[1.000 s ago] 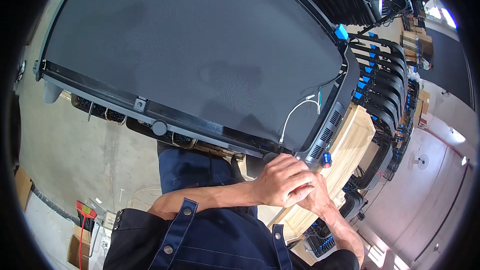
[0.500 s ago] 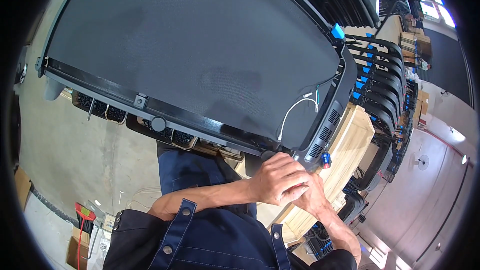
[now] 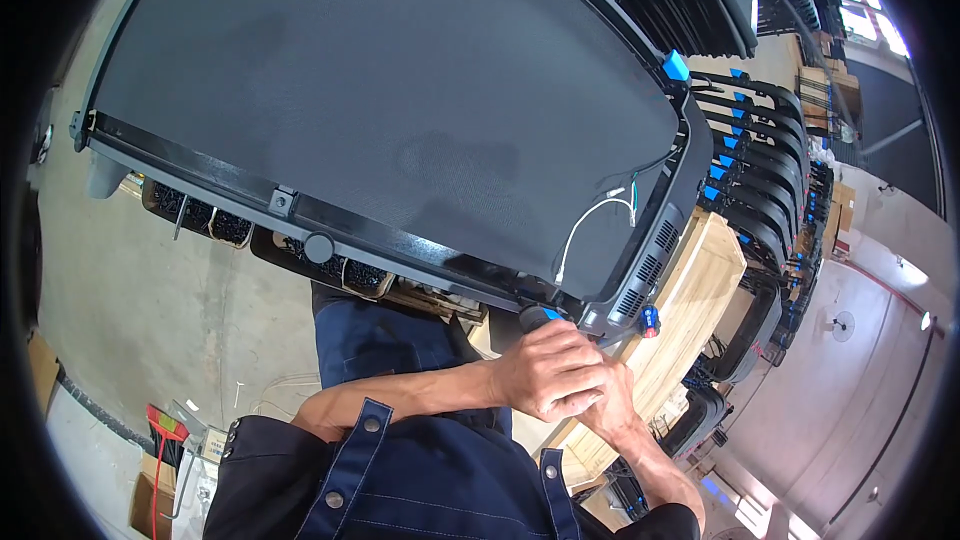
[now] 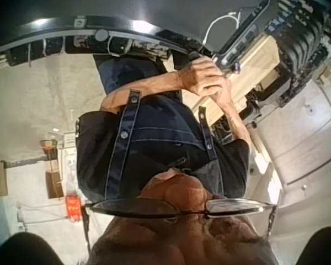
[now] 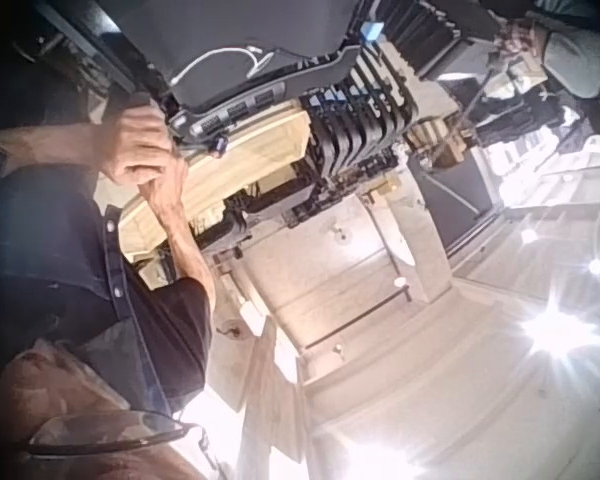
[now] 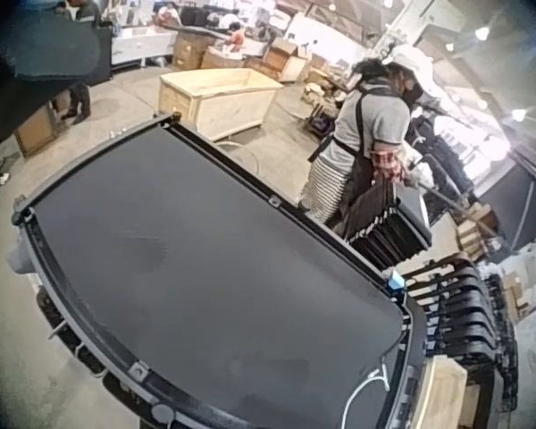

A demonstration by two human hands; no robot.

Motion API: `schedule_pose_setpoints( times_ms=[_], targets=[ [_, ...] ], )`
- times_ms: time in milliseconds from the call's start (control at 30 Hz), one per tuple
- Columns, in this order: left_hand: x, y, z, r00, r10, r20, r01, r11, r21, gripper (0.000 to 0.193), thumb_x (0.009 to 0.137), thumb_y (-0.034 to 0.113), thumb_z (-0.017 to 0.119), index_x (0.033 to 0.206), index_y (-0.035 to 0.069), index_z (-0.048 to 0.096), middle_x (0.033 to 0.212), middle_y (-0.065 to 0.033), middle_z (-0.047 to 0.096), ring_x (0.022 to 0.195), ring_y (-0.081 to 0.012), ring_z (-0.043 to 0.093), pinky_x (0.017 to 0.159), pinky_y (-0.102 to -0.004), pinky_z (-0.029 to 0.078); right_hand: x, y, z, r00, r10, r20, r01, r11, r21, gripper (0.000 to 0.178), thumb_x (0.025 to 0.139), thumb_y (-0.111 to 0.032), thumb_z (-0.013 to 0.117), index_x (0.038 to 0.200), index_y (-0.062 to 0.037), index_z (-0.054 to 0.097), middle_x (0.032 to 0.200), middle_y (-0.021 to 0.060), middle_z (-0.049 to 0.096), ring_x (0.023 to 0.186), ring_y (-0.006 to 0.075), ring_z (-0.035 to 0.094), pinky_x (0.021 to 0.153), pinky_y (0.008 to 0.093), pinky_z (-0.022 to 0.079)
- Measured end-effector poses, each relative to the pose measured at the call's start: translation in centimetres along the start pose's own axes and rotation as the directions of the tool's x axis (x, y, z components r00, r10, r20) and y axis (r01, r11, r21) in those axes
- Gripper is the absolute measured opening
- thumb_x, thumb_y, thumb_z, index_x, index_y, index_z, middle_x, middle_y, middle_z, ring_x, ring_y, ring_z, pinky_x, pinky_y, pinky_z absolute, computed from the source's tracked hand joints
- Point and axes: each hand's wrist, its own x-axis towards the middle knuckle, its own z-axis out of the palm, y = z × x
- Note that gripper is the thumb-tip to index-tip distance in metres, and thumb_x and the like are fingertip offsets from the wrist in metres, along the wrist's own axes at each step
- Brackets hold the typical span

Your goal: Assembling the base and covers of a treadmill using power tools in a factory setting.

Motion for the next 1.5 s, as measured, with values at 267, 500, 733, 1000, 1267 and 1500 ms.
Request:
schedule_pose_setpoints(
  times_ms=[267, 500, 733, 1000, 1267, 1500],
  targets=[
    [-0.3, -0.1, -0.3, 0.999, 0.046, 0.026, -0.046, 0.999, -0.001, 0.022, 0.072, 0.018, 0.076, 0.089, 0.008, 0.067, 0.087, -0.0056, 0.062, 0.080, -0.0233, 0.062, 0.076, -0.0384, 0.049, -0.4, -0.5, 0.6, 1.000, 0.028, -0.003, -0.028, 0.994, -0.105, 0.027, 0.067, -0.014, 0.078, 0.092, -0.0065, 0.069, 0.089, 0.0145, 0.070, 0.079, 0.0367, 0.070, 0.065, 0.0442, 0.056],
    [1.9, -0.6, 0.1, 0.997, -0.061, -0.047, 0.062, 0.998, 0.017, 0.016, 0.076, 0.017, 0.072, 0.087, 0.007, 0.065, 0.082, -0.0055, 0.060, 0.076, -0.0237, 0.060, 0.075, -0.0377, 0.047, 2.1, -0.9, -2.1, 0.996, 0.079, 0.045, -0.074, 0.991, -0.107, 0.017, 0.068, -0.015, 0.077, 0.082, -0.0081, 0.070, 0.078, 0.0167, 0.071, 0.076, 0.0383, 0.071, 0.066, 0.0436, 0.056],
    [3.0, -1.2, 0.5, 0.975, -0.149, -0.163, 0.157, 0.987, 0.038, 0.014, 0.075, 0.014, 0.071, 0.086, 0.007, 0.065, 0.079, -0.0063, 0.060, 0.073, -0.0252, 0.061, 0.074, -0.0393, 0.049, 4.9, -1.3, -4.9, 0.971, 0.122, 0.206, -0.079, 0.975, -0.206, 0.015, 0.070, -0.016, 0.074, 0.081, -0.0070, 0.069, 0.077, 0.0177, 0.070, 0.078, 0.0389, 0.070, 0.064, 0.0443, 0.055],
    [2.7, -1.3, -0.2, 0.980, -0.118, -0.162, 0.128, 0.990, 0.052, 0.011, 0.078, 0.015, 0.068, 0.084, 0.008, 0.065, 0.079, -0.0071, 0.062, 0.072, -0.0263, 0.063, 0.073, -0.0397, 0.050, 5.2, -2.0, -4.7, 0.965, 0.118, 0.232, -0.073, 0.978, -0.195, 0.015, 0.070, -0.016, 0.074, 0.081, -0.0075, 0.069, 0.077, 0.0162, 0.070, 0.077, 0.0392, 0.069, 0.064, 0.0454, 0.054],
    [1.4, 1.5, -8.5, 0.970, -0.236, -0.061, 0.244, 0.949, 0.200, 0.052, 0.095, 0.053, 0.058, 0.120, 0.007, 0.064, 0.112, -0.0125, 0.067, 0.109, -0.0326, 0.062, 0.097, -0.0480, 0.042, 3.6, -3.7, -5.3, 0.983, 0.090, 0.159, -0.082, 0.995, -0.057, 0.038, 0.073, -0.012, 0.075, 0.108, -0.0015, 0.066, 0.101, 0.0200, 0.070, 0.093, 0.0416, 0.068, 0.081, 0.0465, 0.054],
    [1.3, 5.7, -33.5, 0.976, -0.197, -0.095, 0.161, 0.353, 0.922, 0.033, 0.083, 0.027, 0.076, 0.106, 0.004, 0.067, 0.102, -0.0131, 0.064, 0.099, -0.0331, 0.059, 0.090, -0.0451, 0.046, -2.9, -7.4, -0.9, 0.967, 0.204, 0.150, -0.250, 0.861, 0.442, 0.047, 0.076, -0.014, 0.084, 0.117, -0.0034, 0.063, 0.090, 0.0027, 0.066, 0.078, 0.0127, 0.059, 0.073, 0.0332, 0.054]
  ],
)
